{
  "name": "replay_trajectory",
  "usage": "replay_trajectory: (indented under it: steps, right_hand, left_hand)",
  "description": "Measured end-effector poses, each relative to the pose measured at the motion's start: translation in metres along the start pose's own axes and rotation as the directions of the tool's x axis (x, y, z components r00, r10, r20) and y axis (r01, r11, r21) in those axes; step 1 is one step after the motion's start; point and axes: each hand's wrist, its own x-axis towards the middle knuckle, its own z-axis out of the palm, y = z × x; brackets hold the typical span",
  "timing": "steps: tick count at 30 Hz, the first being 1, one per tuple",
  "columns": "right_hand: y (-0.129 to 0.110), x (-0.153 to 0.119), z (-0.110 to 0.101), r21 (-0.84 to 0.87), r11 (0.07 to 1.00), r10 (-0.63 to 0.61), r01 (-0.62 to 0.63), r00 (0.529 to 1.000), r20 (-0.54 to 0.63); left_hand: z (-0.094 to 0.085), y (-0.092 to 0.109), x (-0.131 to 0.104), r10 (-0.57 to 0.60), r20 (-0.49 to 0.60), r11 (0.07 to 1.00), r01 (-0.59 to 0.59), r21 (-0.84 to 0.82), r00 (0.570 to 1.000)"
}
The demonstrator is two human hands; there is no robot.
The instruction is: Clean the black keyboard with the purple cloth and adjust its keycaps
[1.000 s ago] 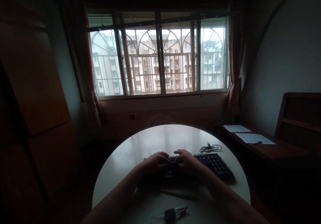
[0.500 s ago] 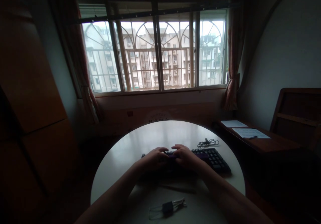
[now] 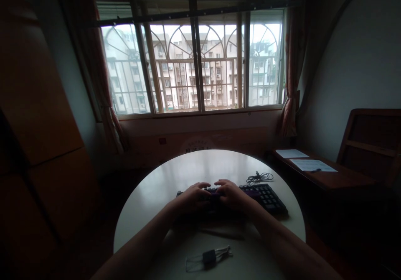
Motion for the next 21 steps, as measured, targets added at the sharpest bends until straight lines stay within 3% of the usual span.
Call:
replay_trajectory:
  steps: [13, 21]
  right_hand:
    - [0.002, 0.001, -0.005, -0.001, 1.0, -0.011, 0.011, 1.0, -0.003]
    - [0.014, -0.004, -0.012, -0.006, 0.998, 0.058, -0.058, 0.998, -0.02]
  left_hand:
    - [0.012, -0.006, 0.005, -0.032, -0.029, 0.999, 0.031, -0.041, 0.999]
    - [0.008, 0.0, 0.006, -0.046, -0.015, 0.997, 0.045, -0.063, 0.999]
